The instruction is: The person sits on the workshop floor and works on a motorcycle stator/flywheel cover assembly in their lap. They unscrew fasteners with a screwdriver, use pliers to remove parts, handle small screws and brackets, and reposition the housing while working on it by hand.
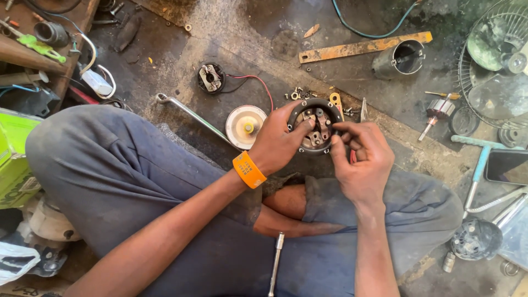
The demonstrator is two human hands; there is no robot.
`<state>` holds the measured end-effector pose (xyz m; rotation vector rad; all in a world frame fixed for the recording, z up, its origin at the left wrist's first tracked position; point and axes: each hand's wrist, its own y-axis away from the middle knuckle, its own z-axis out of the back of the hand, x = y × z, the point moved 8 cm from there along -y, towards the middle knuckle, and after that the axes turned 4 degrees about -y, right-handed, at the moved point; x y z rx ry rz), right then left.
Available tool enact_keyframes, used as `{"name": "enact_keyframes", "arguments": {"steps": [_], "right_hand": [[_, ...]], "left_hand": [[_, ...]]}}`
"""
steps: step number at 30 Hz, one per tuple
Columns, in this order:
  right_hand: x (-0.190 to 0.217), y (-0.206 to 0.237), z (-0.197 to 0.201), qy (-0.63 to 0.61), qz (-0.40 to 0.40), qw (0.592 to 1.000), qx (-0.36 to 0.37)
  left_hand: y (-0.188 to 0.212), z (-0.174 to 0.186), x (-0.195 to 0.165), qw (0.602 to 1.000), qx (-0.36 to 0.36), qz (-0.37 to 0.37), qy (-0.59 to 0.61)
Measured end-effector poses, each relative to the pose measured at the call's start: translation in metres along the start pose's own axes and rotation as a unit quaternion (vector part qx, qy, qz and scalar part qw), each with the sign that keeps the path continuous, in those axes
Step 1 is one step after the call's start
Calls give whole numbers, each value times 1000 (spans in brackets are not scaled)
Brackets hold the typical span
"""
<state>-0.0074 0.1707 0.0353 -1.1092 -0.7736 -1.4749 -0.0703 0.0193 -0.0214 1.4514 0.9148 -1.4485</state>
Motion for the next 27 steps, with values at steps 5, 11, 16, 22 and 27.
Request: {"name": "enact_keyframes", "arguments": {"steps": [5,11,16,22,27], "right_hand": [[-13,11,0,-90,-12,996,9],[-14,5,5,-79,-11,997,25],[-14,-8,9,-44,-15,998,39],[-28,-1,14,-58,-16,997,38],[-33,4,19,-78,-15,996,45]], "left_hand": [[8,-1,11,999,8,12,52],[2,-10,10,1000,-2,-1,29],[-8,-15,7,999,5,12,53],[-3,-24,13,1000,10,1,13],[-3,-29,19,1000,4,19,20]]}}
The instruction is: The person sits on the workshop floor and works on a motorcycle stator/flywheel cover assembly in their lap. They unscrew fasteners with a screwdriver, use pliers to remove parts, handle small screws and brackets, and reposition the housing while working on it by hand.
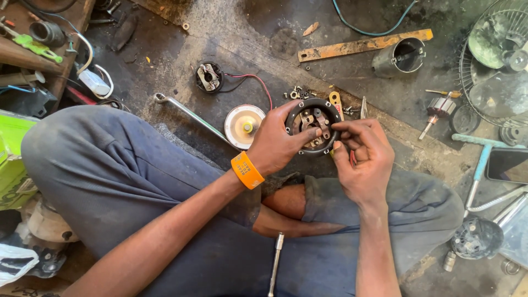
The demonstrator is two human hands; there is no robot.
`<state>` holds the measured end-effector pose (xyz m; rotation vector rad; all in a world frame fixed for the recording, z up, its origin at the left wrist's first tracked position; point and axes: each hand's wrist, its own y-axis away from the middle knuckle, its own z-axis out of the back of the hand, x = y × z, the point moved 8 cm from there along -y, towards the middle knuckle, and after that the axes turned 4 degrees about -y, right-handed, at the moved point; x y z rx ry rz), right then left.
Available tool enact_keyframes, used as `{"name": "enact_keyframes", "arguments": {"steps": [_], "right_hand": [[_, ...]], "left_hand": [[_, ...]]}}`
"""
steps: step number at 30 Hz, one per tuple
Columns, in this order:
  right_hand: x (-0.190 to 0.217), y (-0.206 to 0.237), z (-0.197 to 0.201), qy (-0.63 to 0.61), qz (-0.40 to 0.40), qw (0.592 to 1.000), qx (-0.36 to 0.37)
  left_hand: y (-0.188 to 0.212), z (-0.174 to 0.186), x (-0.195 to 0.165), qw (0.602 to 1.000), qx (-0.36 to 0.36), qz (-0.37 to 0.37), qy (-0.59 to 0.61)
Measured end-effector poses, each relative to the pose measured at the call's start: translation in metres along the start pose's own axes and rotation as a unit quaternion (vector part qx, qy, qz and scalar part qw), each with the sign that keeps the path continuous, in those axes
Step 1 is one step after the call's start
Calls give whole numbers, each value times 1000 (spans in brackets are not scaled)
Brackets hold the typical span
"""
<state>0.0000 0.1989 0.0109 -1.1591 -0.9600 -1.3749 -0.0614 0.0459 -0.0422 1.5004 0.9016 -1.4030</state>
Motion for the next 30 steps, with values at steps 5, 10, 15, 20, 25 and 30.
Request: {"name": "enact_keyframes", "arguments": {"steps": [5,10,15,20,25,30], "right_hand": [[-3,-7,-6,-10,1,1000,-1],[-6,-8,-4,-8,-2,1000,0],[-8,-19,6,6,-8,1000,-5],[-8,-29,14,48,-5,999,-6],[-18,-28,17,39,-13,999,1],[-24,-26,15,45,-18,999,5]], "left_hand": [[-6,10,-1,1000,-7,5,-21],[-6,6,-3,999,-11,0,-46],[-15,-3,-15,998,2,-24,-62],[-23,-11,-26,993,-12,-45,-106],[-22,-15,-21,994,-15,-41,-102],[-22,-13,-17,992,-36,-37,-117]]}}
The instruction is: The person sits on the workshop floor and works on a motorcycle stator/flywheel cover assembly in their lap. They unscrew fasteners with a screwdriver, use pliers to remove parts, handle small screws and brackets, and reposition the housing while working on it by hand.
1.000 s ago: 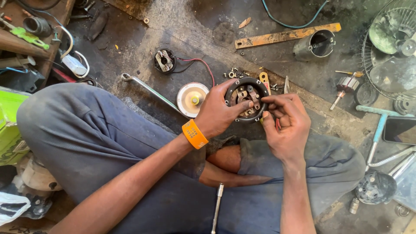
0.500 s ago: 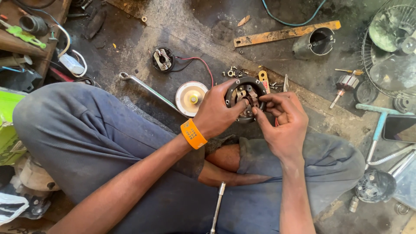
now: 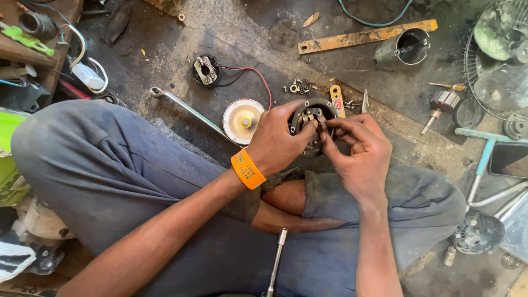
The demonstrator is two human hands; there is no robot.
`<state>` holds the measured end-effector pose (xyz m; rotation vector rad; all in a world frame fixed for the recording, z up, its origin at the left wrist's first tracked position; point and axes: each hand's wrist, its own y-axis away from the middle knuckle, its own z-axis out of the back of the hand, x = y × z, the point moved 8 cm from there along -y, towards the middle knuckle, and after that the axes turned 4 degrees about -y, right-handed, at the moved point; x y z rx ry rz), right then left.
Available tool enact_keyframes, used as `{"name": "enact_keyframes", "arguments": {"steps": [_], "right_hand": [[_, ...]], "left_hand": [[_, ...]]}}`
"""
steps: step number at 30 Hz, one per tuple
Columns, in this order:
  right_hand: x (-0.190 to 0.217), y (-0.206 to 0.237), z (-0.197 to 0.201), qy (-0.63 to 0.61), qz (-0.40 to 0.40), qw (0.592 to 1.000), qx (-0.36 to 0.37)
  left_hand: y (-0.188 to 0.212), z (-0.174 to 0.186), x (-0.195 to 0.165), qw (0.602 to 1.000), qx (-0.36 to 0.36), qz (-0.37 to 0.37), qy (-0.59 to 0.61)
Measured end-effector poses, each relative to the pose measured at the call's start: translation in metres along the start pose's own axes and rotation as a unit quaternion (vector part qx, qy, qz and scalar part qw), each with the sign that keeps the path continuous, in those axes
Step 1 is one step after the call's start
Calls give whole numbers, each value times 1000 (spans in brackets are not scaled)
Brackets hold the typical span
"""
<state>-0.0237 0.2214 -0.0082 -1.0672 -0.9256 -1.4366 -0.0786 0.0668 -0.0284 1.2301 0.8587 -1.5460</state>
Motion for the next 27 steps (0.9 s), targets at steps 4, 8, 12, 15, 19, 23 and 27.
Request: {"name": "enact_keyframes", "arguments": {"steps": [4,8,12,15,19,23,27], "right_hand": [[-12,-8,-2,-24,-3,1000,-2],[-20,-3,-4,-28,-9,1000,2],[-21,-11,-10,-19,-16,1000,9],[-26,-28,-8,-24,-17,1000,11],[-42,-17,-9,-37,-20,999,11],[-38,-20,-15,-47,-22,999,7],[-11,-63,-11,-58,-34,998,6]], "left_hand": [[-11,-3,17,1000,3,5,7],[-6,-10,36,998,20,35,53],[-14,-11,44,990,32,58,123],[-30,-13,50,989,28,74,122],[-19,-16,63,989,28,78,126],[-21,-5,52,995,17,84,56],[-61,18,14,998,-10,59,23]]}}
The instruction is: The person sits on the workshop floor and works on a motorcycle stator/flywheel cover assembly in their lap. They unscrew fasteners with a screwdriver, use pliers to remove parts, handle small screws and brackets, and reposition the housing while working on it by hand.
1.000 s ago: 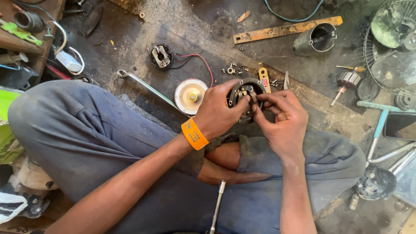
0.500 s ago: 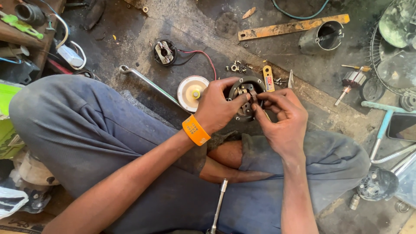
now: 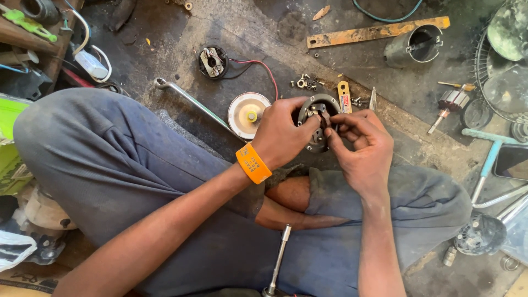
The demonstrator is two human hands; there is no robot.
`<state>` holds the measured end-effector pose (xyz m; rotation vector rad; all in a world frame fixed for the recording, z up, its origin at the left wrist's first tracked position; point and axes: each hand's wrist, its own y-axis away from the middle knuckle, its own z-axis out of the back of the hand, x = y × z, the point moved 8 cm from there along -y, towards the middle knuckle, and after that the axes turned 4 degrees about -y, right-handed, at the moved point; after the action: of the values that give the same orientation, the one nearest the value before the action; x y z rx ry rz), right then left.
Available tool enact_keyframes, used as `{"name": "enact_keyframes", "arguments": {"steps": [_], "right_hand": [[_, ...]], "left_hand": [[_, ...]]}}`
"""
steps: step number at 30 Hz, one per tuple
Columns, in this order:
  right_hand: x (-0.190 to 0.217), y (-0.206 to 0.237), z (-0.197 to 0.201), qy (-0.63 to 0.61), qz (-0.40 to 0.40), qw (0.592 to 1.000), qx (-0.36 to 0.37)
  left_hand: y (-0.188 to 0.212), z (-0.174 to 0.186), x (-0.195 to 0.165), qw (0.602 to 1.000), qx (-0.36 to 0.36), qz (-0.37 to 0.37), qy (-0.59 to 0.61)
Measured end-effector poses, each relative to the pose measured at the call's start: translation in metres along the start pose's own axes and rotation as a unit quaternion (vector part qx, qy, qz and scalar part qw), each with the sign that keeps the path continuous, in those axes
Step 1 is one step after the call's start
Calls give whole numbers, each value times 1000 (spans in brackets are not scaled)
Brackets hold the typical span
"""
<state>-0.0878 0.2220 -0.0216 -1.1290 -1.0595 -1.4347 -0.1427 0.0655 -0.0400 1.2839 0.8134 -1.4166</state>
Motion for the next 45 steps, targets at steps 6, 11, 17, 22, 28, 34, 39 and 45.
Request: {"name": "enact_keyframes", "arguments": {"steps": [6,11,17,22,28,34,39,45], "right_hand": [[35,96,-43,-45,-12,999,-7],[37,129,-48,-68,-18,998,-9],[87,158,-114,-70,-15,997,-9],[97,187,-128,-54,15,998,-10],[65,162,-147,12,15,1000,-11],[7,142,-109,55,-105,989,-84],[-20,158,-60,430,-53,898,-75],[-46,125,-40,478,-141,866,-35]], "left_hand": [[109,44,-26,1000,6,1,-18],[147,42,-38,1000,20,-18,-14],[194,132,-78,993,4,-111,-45],[233,132,-79,989,11,-137,-54],[208,147,-41,987,-16,-151,-50],[180,132,42,998,13,59,9],[193,115,46,984,32,96,148],[162,106,13,956,65,145,247]]}}
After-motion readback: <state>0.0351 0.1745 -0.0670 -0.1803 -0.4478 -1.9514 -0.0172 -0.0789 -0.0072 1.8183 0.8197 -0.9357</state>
